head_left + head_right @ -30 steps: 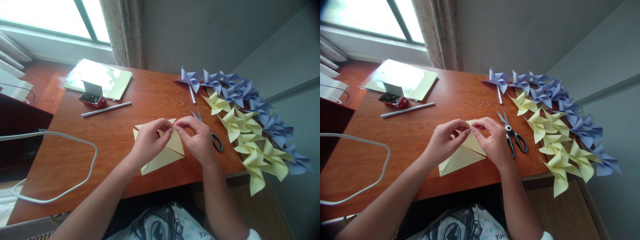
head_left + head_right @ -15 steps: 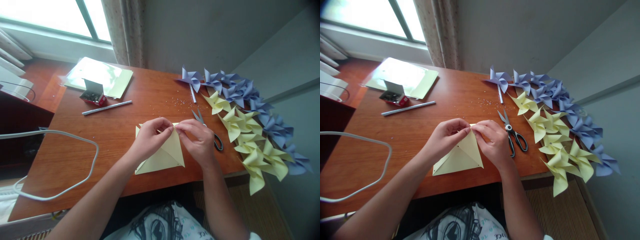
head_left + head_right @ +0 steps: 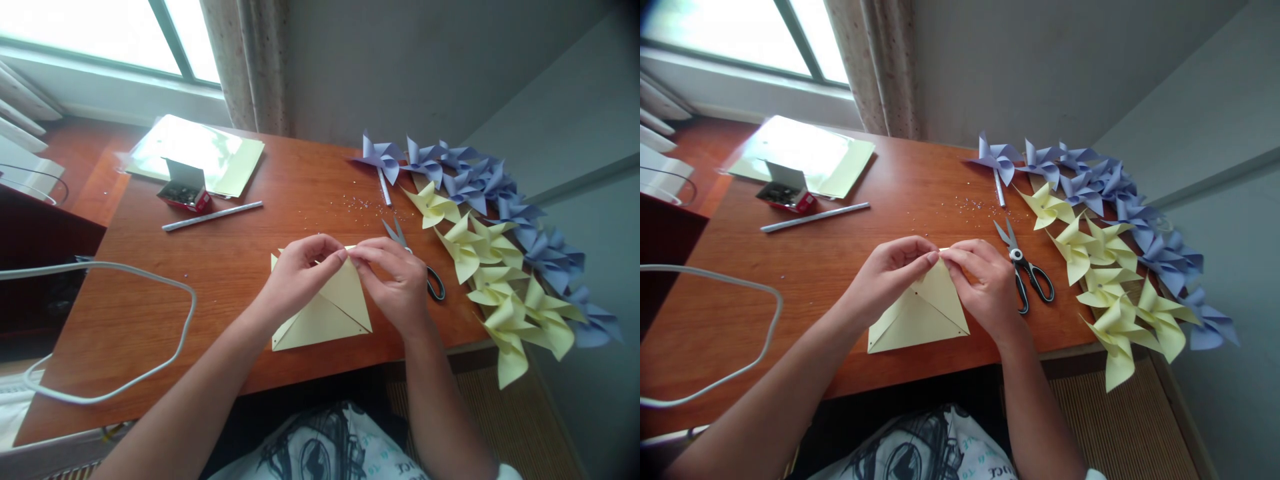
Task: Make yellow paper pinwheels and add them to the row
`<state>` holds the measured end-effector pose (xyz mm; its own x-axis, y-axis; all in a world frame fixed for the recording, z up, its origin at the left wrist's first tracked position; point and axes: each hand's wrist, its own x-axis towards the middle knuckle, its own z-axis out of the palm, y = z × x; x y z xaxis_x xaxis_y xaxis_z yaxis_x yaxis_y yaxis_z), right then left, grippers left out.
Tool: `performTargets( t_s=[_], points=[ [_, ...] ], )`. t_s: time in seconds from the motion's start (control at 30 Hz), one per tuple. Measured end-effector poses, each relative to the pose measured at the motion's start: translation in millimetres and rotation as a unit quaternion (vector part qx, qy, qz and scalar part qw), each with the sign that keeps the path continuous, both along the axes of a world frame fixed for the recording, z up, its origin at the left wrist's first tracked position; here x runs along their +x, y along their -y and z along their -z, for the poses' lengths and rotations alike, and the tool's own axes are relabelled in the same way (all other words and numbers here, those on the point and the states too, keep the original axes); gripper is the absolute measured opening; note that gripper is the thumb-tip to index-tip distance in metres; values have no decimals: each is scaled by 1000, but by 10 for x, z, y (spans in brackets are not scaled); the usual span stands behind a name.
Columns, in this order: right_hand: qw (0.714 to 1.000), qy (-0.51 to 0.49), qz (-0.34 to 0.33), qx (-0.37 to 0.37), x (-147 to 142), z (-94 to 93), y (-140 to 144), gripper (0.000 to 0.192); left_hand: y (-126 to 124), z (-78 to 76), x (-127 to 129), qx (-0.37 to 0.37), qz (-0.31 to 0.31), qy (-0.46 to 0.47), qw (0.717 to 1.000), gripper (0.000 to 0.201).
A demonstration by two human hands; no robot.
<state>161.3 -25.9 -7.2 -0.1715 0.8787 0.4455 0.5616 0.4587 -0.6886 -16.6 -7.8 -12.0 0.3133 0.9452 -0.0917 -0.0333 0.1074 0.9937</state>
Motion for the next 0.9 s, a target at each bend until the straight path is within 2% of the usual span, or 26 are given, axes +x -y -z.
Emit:
performTargets(
  t_s=[0.23, 0.33, 0.5, 0.63, 0.9],
  points=[
    [999, -37, -3, -23, -17, -59, 9, 15, 5, 36, 3, 9, 3, 2, 1000, 17],
    [992, -93, 13, -85, -27, -66, 11, 11, 7, 36, 7, 13, 5, -6, 1000, 17],
    [965, -176, 15, -196, -36, -19, -12, 10, 8, 30, 6, 24, 5, -20, 1000, 17],
    [959, -193, 23, -208, -33, 10, -19, 8, 8, 24, 8, 24, 6, -23, 999, 19],
    [966, -169, 29, -193, -34, 9, -3, 9, 6, 2, 22, 13, -8, 0, 1000, 19]
  ],
)
